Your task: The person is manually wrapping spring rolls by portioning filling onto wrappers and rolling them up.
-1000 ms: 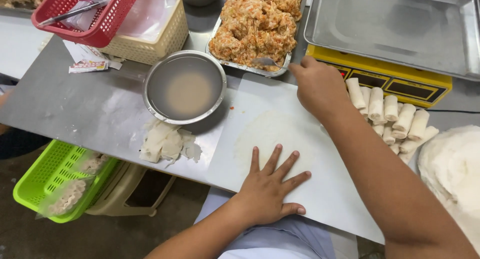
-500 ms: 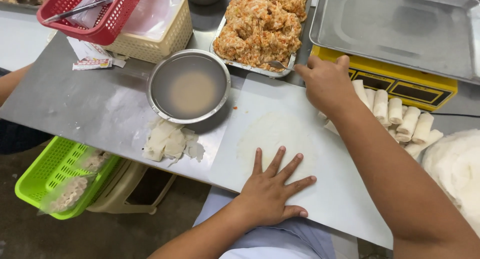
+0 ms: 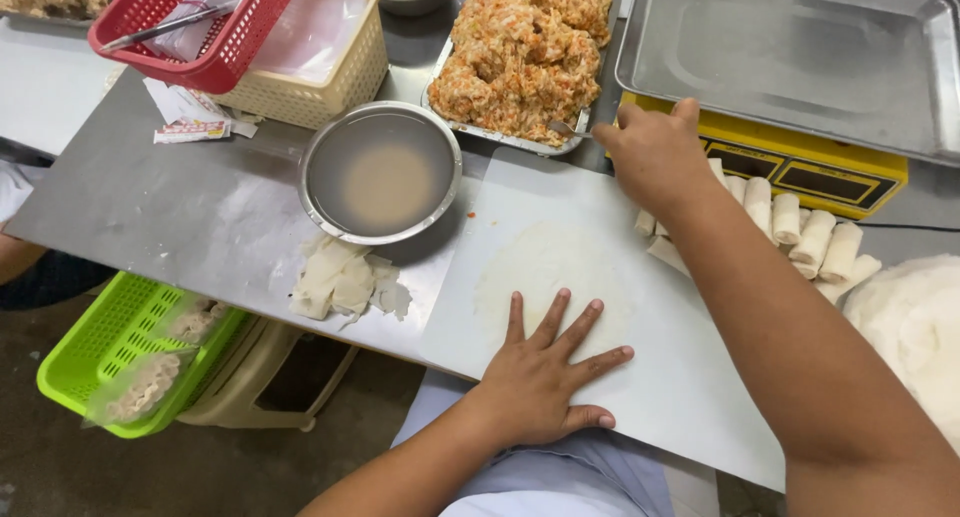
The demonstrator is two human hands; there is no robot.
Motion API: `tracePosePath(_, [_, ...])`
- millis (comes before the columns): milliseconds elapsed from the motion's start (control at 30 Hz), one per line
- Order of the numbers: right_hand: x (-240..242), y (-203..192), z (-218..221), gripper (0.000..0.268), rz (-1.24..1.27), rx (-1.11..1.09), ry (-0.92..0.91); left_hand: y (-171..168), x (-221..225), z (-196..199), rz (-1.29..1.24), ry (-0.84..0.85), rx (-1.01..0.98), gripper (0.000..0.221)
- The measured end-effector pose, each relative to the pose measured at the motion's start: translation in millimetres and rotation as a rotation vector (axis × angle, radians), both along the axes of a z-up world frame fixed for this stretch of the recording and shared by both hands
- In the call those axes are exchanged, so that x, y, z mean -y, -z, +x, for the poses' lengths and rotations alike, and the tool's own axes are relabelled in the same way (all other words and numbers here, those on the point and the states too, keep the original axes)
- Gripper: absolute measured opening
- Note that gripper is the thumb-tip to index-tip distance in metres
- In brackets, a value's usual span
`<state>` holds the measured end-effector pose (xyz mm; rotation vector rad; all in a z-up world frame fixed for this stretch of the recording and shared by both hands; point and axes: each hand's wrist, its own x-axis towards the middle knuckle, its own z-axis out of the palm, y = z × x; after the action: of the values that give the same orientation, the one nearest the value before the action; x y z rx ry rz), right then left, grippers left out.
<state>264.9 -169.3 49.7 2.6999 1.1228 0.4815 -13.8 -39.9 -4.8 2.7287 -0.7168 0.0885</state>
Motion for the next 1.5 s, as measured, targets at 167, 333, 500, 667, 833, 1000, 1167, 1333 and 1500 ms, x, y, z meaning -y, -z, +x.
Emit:
tracePosePath(167, [-10.8, -40.0, -8.9, 0.068, -0.066, -0.367, 0.134, 0.3, 0.0, -0.2, 0.016, 0.006, -0.013, 0.08])
tracePosePath(333, [1.7, -123.4, -77.6, 0.038, 0.212, -0.871, 0.428, 2.4, -6.4, -5.4, -0.042, 0.034, 0.084, 0.077])
tracePosePath(500, [91.0, -50.8, -144.3, 0.038, 0.308, -0.806, 0.238, 6.7, -27.8, -26.6, -0.38, 0.116, 0.341, 0.037])
tracePosePath(667, [139.0, 62.1, -220.5, 0.076, 0.249, -0.498, -0.027, 5.1, -51.4, -45.0, -0.264, 0.174, 0.371, 0.017])
tracePosePath(833, [127.1, -0.8, -223.9, 0.042, 0.347, -0.444, -0.017, -7.2, -47.1, -33.0, -0.177, 0.202, 0.428, 0.018])
tracePosePath(1000, [82.9, -67.1, -201.8, 0.062, -0.287, -0.966, 0.432, -12.1, -45.0, -26.7, -0.129, 0.142, 0.492, 0.022])
tracePosePath(1167, [64.3, -66.1, -183.2, 0.049, -0.182, -0.947, 0.387, -11.2, -41.0, -20.7, -0.175, 0.089, 0.492, 0.009])
tracePosePath(1333, [83.7, -70.3, -187.9, 0.049, -0.315, -0.92, 0.403, 3.3, -38.5, -18.8, -0.137, 0.003, 0.531, 0.016])
tracePosePath(1500, [119.7, -19.0, -199.8, 0.049, -0.145, -0.629, 0.354, -2.0, -39.3, -24.1, -0.155, 0.022, 0.607, 0.02])
